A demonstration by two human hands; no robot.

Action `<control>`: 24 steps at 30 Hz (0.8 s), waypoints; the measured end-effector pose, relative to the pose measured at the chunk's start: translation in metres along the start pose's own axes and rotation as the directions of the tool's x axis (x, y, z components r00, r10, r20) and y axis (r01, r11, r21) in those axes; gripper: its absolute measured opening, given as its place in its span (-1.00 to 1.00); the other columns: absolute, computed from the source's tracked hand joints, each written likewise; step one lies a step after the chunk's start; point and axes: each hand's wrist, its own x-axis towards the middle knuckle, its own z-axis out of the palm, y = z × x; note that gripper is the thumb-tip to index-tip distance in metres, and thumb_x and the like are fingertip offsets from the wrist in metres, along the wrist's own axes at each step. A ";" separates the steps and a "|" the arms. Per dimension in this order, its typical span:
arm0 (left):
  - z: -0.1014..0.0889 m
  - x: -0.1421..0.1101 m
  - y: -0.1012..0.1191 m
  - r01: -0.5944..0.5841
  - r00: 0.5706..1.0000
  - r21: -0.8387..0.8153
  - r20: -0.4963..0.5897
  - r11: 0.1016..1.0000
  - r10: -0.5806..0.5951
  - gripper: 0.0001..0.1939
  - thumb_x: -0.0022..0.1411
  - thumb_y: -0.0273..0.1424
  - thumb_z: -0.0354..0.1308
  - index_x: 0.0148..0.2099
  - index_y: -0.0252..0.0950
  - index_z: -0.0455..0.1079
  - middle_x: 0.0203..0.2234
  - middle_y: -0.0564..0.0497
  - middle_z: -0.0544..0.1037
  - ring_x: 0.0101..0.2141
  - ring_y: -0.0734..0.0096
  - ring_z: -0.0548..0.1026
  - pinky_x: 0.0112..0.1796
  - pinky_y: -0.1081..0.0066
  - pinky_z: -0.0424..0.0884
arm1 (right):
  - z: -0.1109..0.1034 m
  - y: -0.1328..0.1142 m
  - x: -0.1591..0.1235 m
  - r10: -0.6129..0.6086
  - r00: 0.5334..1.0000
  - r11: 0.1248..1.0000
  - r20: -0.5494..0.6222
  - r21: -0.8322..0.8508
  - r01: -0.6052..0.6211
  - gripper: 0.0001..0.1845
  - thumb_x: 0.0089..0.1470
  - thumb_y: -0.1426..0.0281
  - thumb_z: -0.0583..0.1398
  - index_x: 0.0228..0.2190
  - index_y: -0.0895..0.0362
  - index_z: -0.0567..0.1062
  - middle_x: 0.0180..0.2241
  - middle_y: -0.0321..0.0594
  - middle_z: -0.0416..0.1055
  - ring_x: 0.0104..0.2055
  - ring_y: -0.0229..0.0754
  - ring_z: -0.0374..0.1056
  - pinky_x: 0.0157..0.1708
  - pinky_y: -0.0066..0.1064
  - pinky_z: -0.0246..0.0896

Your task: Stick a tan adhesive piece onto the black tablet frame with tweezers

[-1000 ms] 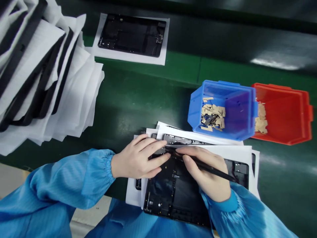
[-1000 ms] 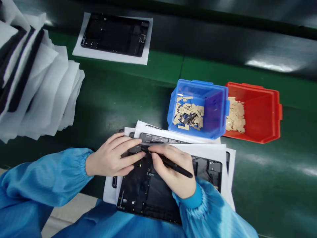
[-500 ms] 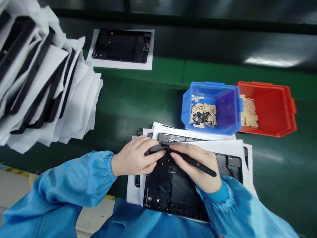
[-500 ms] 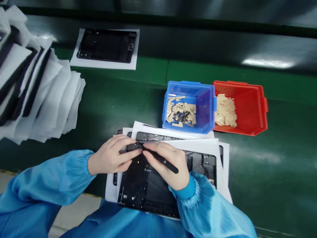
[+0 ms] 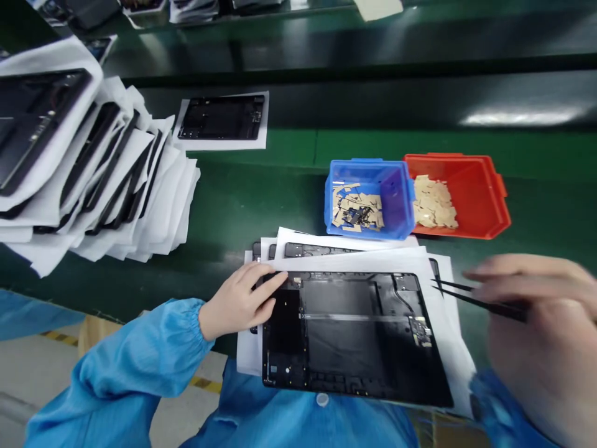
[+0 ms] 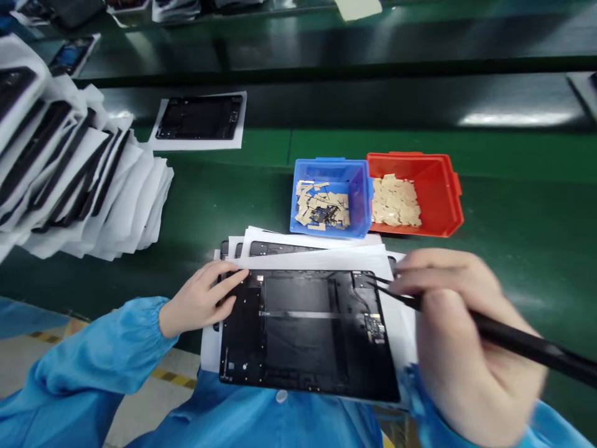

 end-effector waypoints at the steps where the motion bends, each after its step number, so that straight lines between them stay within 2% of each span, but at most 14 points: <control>1: -0.001 -0.001 0.003 0.012 1.000 0.016 0.025 1.000 -0.013 -0.51 0.13 -0.56 0.03 0.14 -0.37 0.29 -0.11 -0.22 0.34 -0.07 0.16 0.34 -0.06 0.10 0.41 | -0.010 0.003 0.000 0.025 0.999 1.000 -0.028 0.005 -0.025 -0.78 0.11 0.30 0.13 -0.54 -0.03 0.46 -0.32 -0.15 0.34 -0.19 -0.02 0.30 -0.14 -0.13 0.15; 3: -0.004 0.001 0.007 0.013 0.996 0.065 0.087 0.998 -0.019 -0.46 0.09 -0.57 0.04 0.15 -0.27 0.29 -0.10 -0.20 0.33 -0.07 0.13 0.33 -0.05 0.00 0.36 | -0.027 0.011 -0.002 0.048 0.998 0.999 -0.036 0.018 -0.048 -0.79 0.06 0.31 0.17 -0.59 -0.01 0.42 -0.33 -0.14 0.34 -0.20 -0.01 0.31 -0.14 -0.11 0.14; 5: -0.008 0.006 0.011 0.000 0.990 0.109 0.142 0.994 -0.016 -0.44 0.06 -0.55 0.07 0.14 -0.19 0.30 -0.08 -0.18 0.33 -0.05 0.09 0.33 0.00 -0.09 0.29 | -0.039 0.022 -0.003 0.028 1.000 0.999 -0.015 -0.026 -0.028 -0.83 0.07 0.31 0.18 -0.54 0.01 0.45 -0.37 -0.13 0.37 -0.26 -0.03 0.33 -0.21 -0.14 0.17; 8: -0.013 0.011 0.015 -0.027 0.984 0.150 0.179 0.988 0.000 -0.49 0.06 -0.54 0.08 0.09 -0.20 0.34 -0.05 -0.20 0.33 0.01 0.05 0.31 0.05 -0.13 0.20 | -0.052 0.042 0.000 0.034 0.992 0.973 0.122 -0.232 -0.005 -0.87 0.12 0.33 0.13 -0.39 0.03 0.48 -0.44 -0.17 0.40 -0.36 -0.12 0.36 -0.36 -0.27 0.20; 11: -0.014 0.019 0.016 -0.021 0.988 0.110 0.158 0.994 0.004 -0.63 0.15 -0.54 0.02 0.01 -0.24 0.37 0.00 -0.20 0.33 0.03 0.09 0.31 0.05 -0.06 0.23 | -0.054 0.071 0.013 0.017 0.960 0.893 0.280 -0.435 0.111 -0.82 0.11 0.30 0.11 -0.32 0.09 0.48 -0.38 -0.14 0.47 -0.35 -0.09 0.40 -0.35 -0.29 0.25; 13: -0.011 0.031 0.017 0.018 0.993 0.037 0.119 0.999 -0.022 -0.71 0.23 -0.52 -0.03 -0.02 -0.29 0.36 -0.01 -0.18 0.35 0.00 0.17 0.35 0.02 0.09 0.32 | -0.048 0.091 0.023 0.019 0.951 0.851 0.308 -0.505 0.147 -0.74 0.09 0.25 0.11 -0.27 0.14 0.48 -0.34 -0.11 0.48 -0.31 -0.06 0.41 -0.30 -0.25 0.29; 15: -0.007 0.050 0.021 0.058 0.994 -0.028 0.095 0.998 -0.055 -0.74 0.28 -0.47 -0.06 -0.01 -0.32 0.33 -0.03 -0.16 0.38 -0.03 0.23 0.38 -0.02 0.21 0.37 | -0.039 0.104 0.030 0.015 0.941 0.833 0.339 -0.525 0.176 -0.71 0.07 0.21 0.13 -0.27 0.15 0.49 -0.35 -0.12 0.46 -0.32 -0.06 0.41 -0.29 -0.25 0.30; 18: 0.002 0.081 0.033 0.078 0.990 -0.084 0.126 0.993 -0.067 -0.72 0.32 -0.40 -0.07 0.04 -0.32 0.26 -0.04 -0.13 0.40 -0.02 0.25 0.39 0.01 0.25 0.36 | -0.029 0.108 0.033 -0.062 0.919 0.834 0.388 -0.487 0.262 -0.74 0.09 0.23 0.09 -0.35 0.14 0.46 -0.37 -0.12 0.43 -0.32 -0.09 0.40 -0.29 -0.29 0.32; 21: 0.011 0.101 0.045 0.050 0.978 -0.086 0.207 0.995 -0.031 -0.65 0.31 -0.36 -0.04 0.12 -0.34 0.19 -0.05 -0.13 0.42 -0.02 0.23 0.39 0.02 0.27 0.35 | -0.031 0.110 0.033 -0.183 0.895 0.844 0.406 -0.403 0.355 -0.75 0.13 0.27 0.01 -0.29 0.13 0.41 -0.27 -0.09 0.44 -0.24 -0.09 0.42 -0.26 -0.30 0.34; 23: 0.016 0.107 0.047 0.038 0.964 -0.047 0.267 0.998 -0.024 -0.62 0.30 -0.35 -0.01 0.12 -0.35 0.18 -0.07 -0.13 0.42 -0.05 0.21 0.39 -0.01 0.27 0.36 | -0.036 0.121 0.038 -0.192 0.902 0.835 0.387 -0.419 0.358 -0.68 0.10 0.16 0.07 -0.22 0.12 0.41 -0.26 -0.11 0.47 -0.29 -0.08 0.45 -0.36 -0.31 0.36; 24: 0.017 0.108 0.046 0.052 0.957 -0.019 0.286 0.998 -0.044 -0.61 0.29 -0.33 0.00 0.12 -0.35 0.18 -0.08 -0.13 0.42 -0.07 0.20 0.40 -0.03 0.27 0.37 | -0.037 0.128 0.041 -0.189 0.893 0.835 0.409 -0.411 0.365 -0.65 0.07 0.10 0.11 -0.25 0.10 0.43 -0.28 -0.13 0.48 -0.33 -0.08 0.46 -0.42 -0.32 0.36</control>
